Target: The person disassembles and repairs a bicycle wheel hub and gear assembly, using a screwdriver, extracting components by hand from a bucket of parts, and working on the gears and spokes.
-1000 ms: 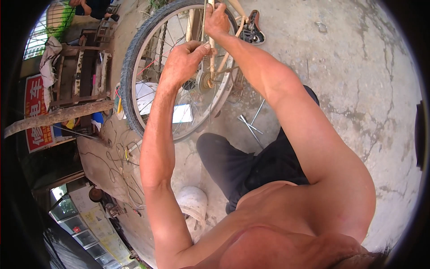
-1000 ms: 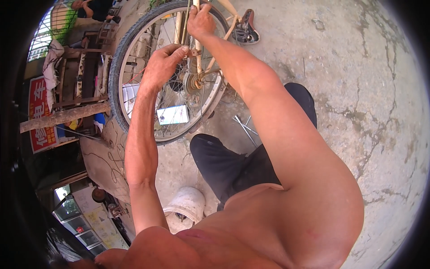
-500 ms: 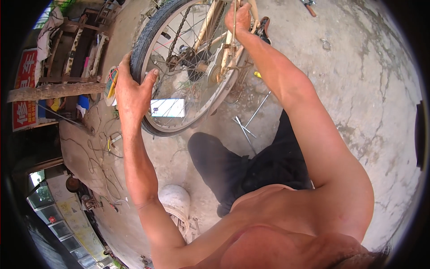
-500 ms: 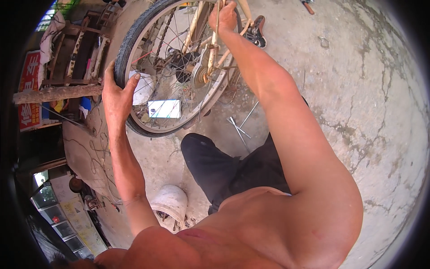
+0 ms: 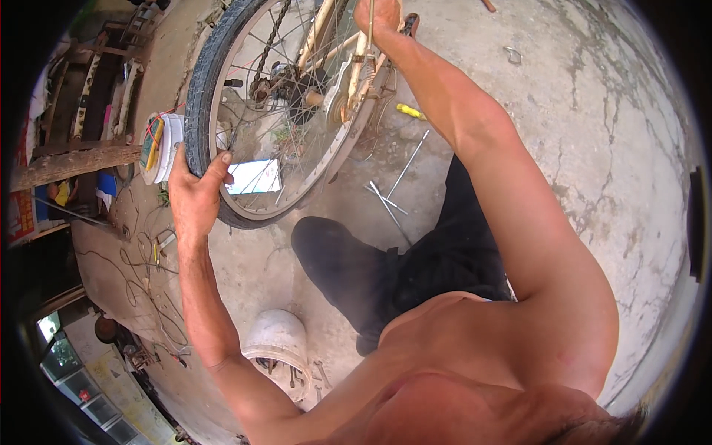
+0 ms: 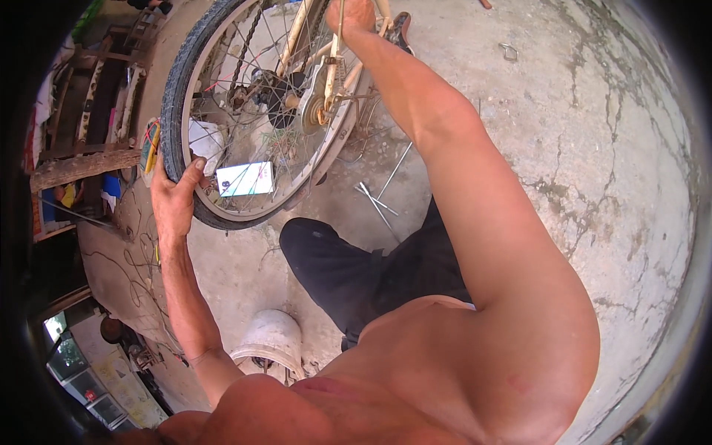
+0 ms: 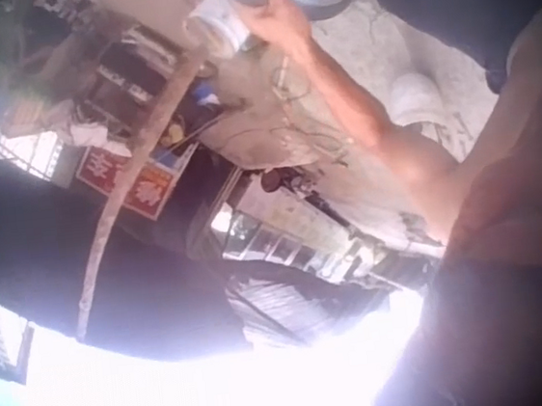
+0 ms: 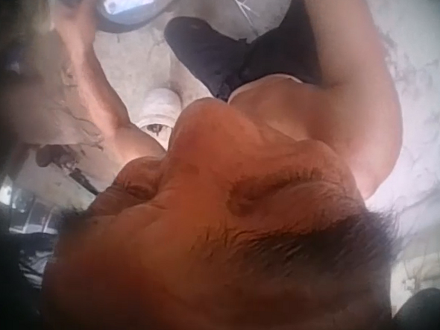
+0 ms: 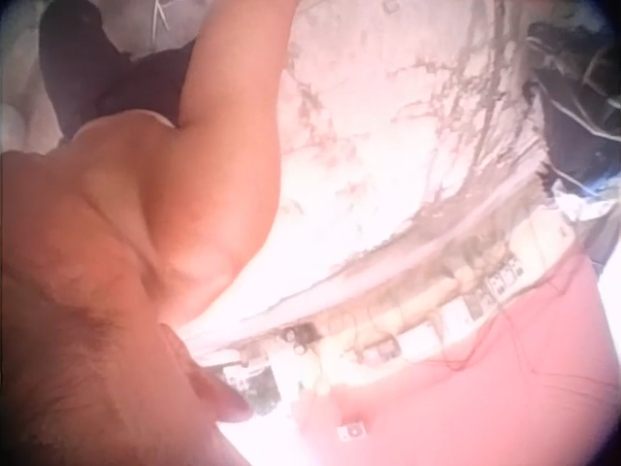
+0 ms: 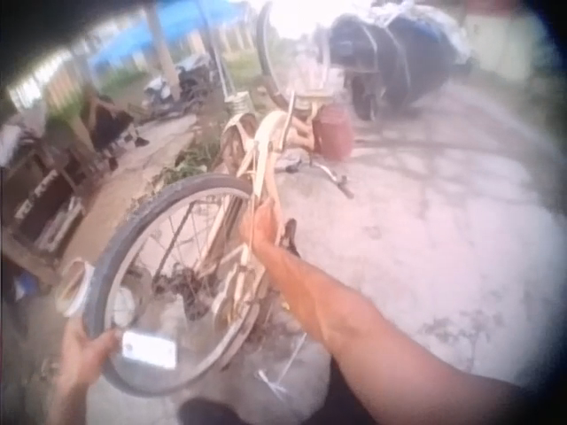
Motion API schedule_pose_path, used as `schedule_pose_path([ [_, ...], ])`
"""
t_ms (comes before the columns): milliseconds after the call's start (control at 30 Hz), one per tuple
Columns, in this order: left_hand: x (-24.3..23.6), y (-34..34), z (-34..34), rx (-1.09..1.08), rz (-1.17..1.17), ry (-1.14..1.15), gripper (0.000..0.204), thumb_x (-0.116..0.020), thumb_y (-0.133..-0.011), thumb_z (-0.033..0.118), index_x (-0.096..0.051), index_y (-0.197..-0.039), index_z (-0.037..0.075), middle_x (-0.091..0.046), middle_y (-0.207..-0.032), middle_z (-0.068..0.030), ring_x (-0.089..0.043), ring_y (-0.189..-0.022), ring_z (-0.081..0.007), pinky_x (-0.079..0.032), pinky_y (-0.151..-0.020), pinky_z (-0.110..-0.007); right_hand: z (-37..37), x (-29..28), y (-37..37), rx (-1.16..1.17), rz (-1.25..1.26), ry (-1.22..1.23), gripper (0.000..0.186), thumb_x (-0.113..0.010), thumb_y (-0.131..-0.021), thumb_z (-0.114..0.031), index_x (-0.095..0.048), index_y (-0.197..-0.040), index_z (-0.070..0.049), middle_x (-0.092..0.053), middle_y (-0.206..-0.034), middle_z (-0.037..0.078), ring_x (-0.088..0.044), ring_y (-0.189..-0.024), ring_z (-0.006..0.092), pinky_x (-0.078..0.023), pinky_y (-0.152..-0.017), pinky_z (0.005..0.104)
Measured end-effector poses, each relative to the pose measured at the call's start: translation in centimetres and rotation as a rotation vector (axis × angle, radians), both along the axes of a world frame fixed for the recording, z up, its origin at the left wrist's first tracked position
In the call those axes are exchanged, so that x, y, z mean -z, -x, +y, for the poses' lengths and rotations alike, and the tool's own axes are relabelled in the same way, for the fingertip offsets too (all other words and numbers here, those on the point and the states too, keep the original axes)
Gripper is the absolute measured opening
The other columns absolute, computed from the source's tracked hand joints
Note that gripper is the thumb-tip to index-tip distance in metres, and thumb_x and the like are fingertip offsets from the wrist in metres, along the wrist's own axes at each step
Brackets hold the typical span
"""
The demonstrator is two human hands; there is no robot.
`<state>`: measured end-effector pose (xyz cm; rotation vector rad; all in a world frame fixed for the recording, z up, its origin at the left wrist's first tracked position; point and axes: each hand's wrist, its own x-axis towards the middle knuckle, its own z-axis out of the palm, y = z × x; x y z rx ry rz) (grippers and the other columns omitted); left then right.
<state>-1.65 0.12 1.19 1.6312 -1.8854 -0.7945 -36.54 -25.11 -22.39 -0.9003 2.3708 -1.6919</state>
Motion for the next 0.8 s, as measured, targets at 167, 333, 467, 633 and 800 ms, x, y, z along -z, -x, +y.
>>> schedule_pose_path([
  [167, 1.3, -1.0, 0.0, -0.062, 0.029, 0.031, 0.037, -0.078, -0.092, 0.025, -0.063, -0.113, -0.001, -0.065, -0.073, -0.0034, -0.061, -0.065, -0.01, -0.048, -0.061, -0.025, 3.2, -3.8, -1.2, -0.22, -0.282, 0.148, 0.043, -0.045, -0.106, -0.041, -0.048, -0.123, -0.001, -0.069, -0.098, 0.028, -0.068, -0.092, 0.0436, -0.052, -0.079, 0.0508],
  [333, 1.7, -0.7, 1.3, -0.134, 0.01, 0.039, 0.041, -0.079, -0.091, 0.021, -0.062, -0.121, -0.002, -0.068, -0.087, -0.0075, -0.065, -0.078, -0.014, -0.052, -0.07, -0.028, 4.2, -4.6, -1.6, -0.201, -0.257, 0.038, 0.051, -0.042, -0.107, -0.047, -0.046, -0.123, 0.001, -0.067, -0.104, 0.033, -0.066, -0.096, 0.0511, -0.049, -0.085, 0.0566],
  [467, 2.8, 3.6, 4.6, -0.007, -0.274, 1.044, 0.039, -0.079, -0.088, 0.006, -0.068, -0.126, 0.003, -0.064, -0.121, -0.0138, -0.064, -0.107, -0.0234, -0.052, -0.087, -0.037, 3.1, -3.2, 0.5, -0.154, -0.168, 0.158, 0.052, -0.039, -0.107, -0.049, -0.046, -0.125, 0.0, -0.067, -0.107, 0.035, -0.064, -0.101, 0.054, -0.048, -0.091, 0.0571],
  [633, 5.9, 14.2, -1.0, 0.197, -0.222, 0.337, 0.023, -0.07, -0.093, 0.02, -0.075, -0.111, 0.006, -0.073, -0.098, -0.0217, -0.072, -0.087, -0.0402, -0.057, -0.081, -0.045, 4.3, -4.5, -1.2, -0.198, -0.217, 0.105, 0.049, -0.042, -0.107, -0.046, -0.048, -0.125, -0.001, -0.066, -0.11, 0.034, -0.063, -0.106, 0.0536, -0.048, -0.092, 0.0581],
  [800, 10.5, 20.1, -9.6, 0.254, -0.693, 0.137, 0.033, -0.062, -0.095, 0.031, -0.074, -0.116, 0.008, -0.073, -0.109, -0.0258, -0.07, -0.105, -0.0443, -0.054, -0.093, -0.052, 4.0, -4.2, -0.4, -0.106, -0.092, 0.022, 0.04, -0.05, -0.103, -0.038, -0.049, -0.122, -0.003, -0.067, -0.107, 0.032, -0.064, -0.105, 0.0512, -0.048, -0.091, 0.0575],
])
